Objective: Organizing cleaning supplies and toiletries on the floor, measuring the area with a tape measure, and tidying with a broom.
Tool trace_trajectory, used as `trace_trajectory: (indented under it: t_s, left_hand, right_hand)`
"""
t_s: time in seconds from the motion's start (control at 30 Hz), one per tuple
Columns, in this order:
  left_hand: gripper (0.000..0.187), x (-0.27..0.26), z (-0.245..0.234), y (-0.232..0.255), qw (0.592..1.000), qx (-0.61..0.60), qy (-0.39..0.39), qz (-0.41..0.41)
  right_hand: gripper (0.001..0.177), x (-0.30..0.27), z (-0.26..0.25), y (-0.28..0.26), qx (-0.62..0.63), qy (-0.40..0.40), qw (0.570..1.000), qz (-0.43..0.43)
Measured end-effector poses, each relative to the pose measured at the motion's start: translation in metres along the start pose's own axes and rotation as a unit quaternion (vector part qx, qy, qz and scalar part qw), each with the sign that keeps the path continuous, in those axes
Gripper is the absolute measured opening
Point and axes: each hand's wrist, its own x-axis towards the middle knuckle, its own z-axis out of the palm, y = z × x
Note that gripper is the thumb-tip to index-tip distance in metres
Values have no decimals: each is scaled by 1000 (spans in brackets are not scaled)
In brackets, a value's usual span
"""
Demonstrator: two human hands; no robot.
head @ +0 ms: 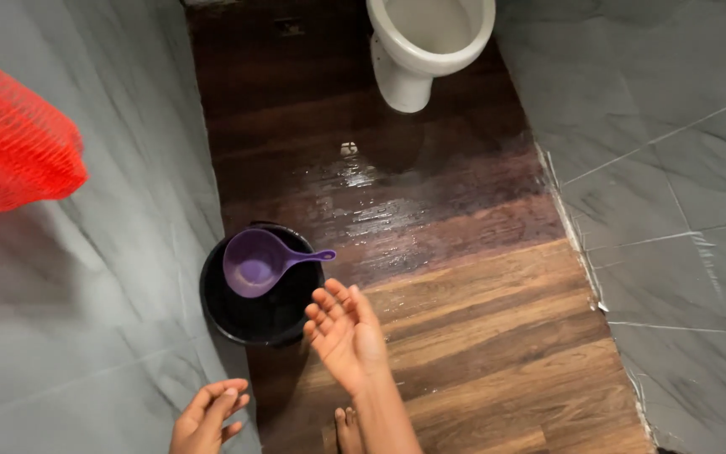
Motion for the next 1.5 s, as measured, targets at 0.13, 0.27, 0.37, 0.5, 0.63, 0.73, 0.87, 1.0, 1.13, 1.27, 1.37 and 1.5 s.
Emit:
trace_trajectory:
  t_s: [0.13, 0.27, 0.37, 0.5, 0.63, 0.73, 0.87, 1.0, 1.13, 1.27, 1.37, 1.5]
  left_hand:
    - [34, 42, -21, -25, 1000, 1, -30, 8]
    - [35, 61, -27, -40, 999, -35, -5, -12]
    - [36, 115, -44, -117, 995, -93, -22, 27]
    - [37, 135, -51, -163, 992, -120, -27, 34]
    - [37, 138, -54, -178, 988, -128, -14, 84]
    - [35, 139, -59, -181, 991, -63, -15, 120]
    - [38, 122, -61, -175, 989, -66, 5, 133]
    - [38, 63, -49, -90, 1000, 16, -8, -24]
    - [37, 36, -38, -54, 998, 51, 16, -40]
    - [37, 19, -37, -49, 999, 28, 11, -21]
    - [35, 15, -28, -45, 999, 17, -4, -33]
    - [34, -1, -17, -22, 996, 63, -2, -55]
  right_hand:
    - [36, 23, -2, 19, 17, -9, 1000, 8]
    - [35, 53, 2, 34, 39, -14, 999, 33]
    - [34, 77, -7, 47, 34, -17, 998, 47]
    - [34, 87, -20, 56, 17, 10, 998, 55]
    - [35, 89, -35, 52, 23, 0, 998, 52]
    - [34, 90, -45, 43, 17, 38, 998, 49]
    - [35, 97, -55, 39, 37, 31, 998, 35]
    - [35, 102, -53, 34, 41, 30, 998, 22]
    - [36, 106, -53, 37, 43, 28, 998, 25]
    - [35, 102, -56, 43, 43, 22, 998, 34]
    - [35, 101, -61, 43, 37, 23, 998, 38]
    - [36, 98, -64, 45, 29, 32, 998, 38]
